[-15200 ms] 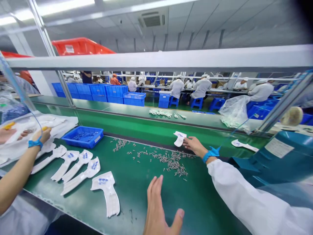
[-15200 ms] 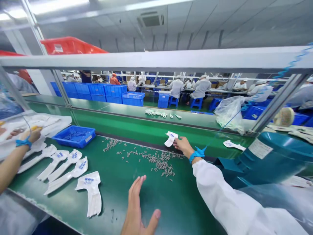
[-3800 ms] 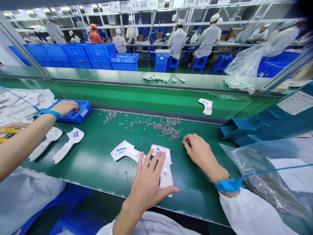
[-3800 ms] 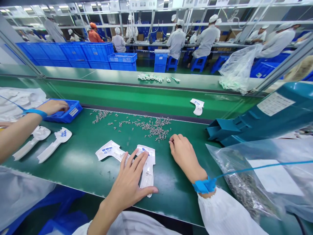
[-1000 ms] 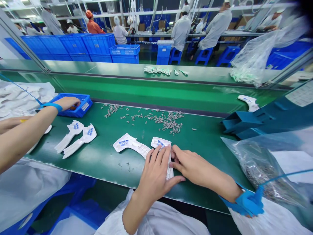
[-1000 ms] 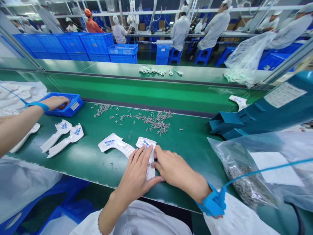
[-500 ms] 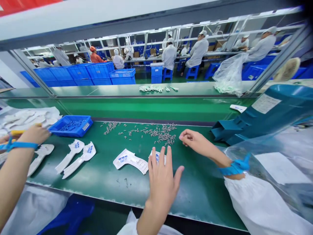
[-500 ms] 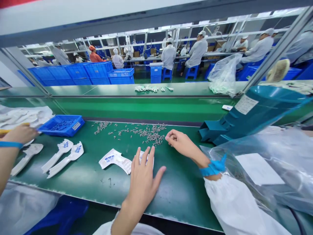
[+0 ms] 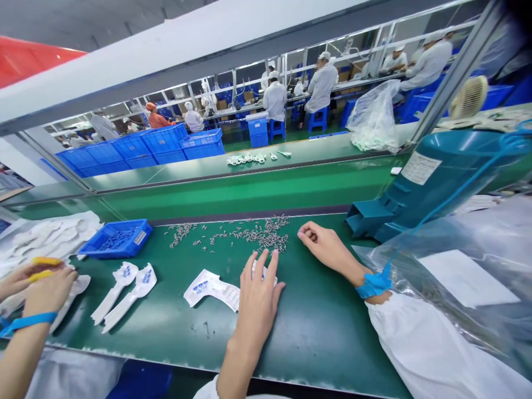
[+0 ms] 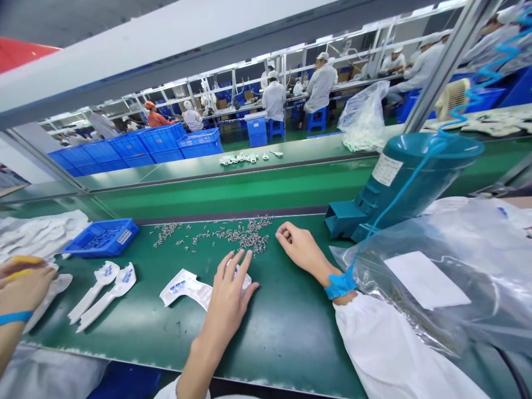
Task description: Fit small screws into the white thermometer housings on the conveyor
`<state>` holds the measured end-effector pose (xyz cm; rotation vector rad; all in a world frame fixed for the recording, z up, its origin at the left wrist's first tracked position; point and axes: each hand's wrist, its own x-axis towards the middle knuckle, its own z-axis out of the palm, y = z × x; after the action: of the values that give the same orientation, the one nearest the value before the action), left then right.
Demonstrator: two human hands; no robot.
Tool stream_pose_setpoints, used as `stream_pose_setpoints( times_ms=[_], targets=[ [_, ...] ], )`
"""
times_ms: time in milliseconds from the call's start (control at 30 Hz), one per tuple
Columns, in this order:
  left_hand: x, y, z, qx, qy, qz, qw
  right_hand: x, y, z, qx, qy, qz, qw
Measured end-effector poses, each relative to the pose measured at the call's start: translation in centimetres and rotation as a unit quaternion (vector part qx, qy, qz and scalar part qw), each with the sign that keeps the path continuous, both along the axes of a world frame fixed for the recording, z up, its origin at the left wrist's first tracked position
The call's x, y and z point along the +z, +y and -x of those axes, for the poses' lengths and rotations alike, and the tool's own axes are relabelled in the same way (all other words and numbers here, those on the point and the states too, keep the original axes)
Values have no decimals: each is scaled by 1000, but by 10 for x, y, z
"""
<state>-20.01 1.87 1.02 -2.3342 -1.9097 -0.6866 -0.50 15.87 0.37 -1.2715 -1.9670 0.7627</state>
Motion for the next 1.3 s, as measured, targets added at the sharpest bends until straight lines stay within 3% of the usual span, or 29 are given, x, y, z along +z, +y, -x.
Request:
stream_pose_setpoints(
  times_ms=[267,400,500,600,733,833,967,1033,1167,1300],
  targets=[
    [6,4,4,-70,-64,2,995,1,1,-2,-1,-12,-12,1000],
    [12,3,4,-85,-176,21,980,0,1,-2,0,-22,-12,1000],
    [19,1,7,-60,-318,41,945,-1,2,-3,1,-27,-12,1000],
    [30,2,14,-39,-452,46,890,-2,3,-3,1,-25,-13,1000],
    [57,20,33,-64,-524,-3,849,-1,3,-4,2,-19,-9,1000],
    [83,56,52,-94,-477,-22,874,-1,2,-4,5,-19,-2,1000],
    [105,140,72,-110,-301,19,947,0,2,-2,10,-23,1,1000],
    [105,190,76,-110,-228,49,966,1,1,-2,10,-23,3,1000],
    [90,282,70,-110,-187,76,973,3,1,-3,15,-33,-3,999],
    [72,336,48,-90,-163,79,979,4,4,-3,9,-50,-19,999]
  ],
)
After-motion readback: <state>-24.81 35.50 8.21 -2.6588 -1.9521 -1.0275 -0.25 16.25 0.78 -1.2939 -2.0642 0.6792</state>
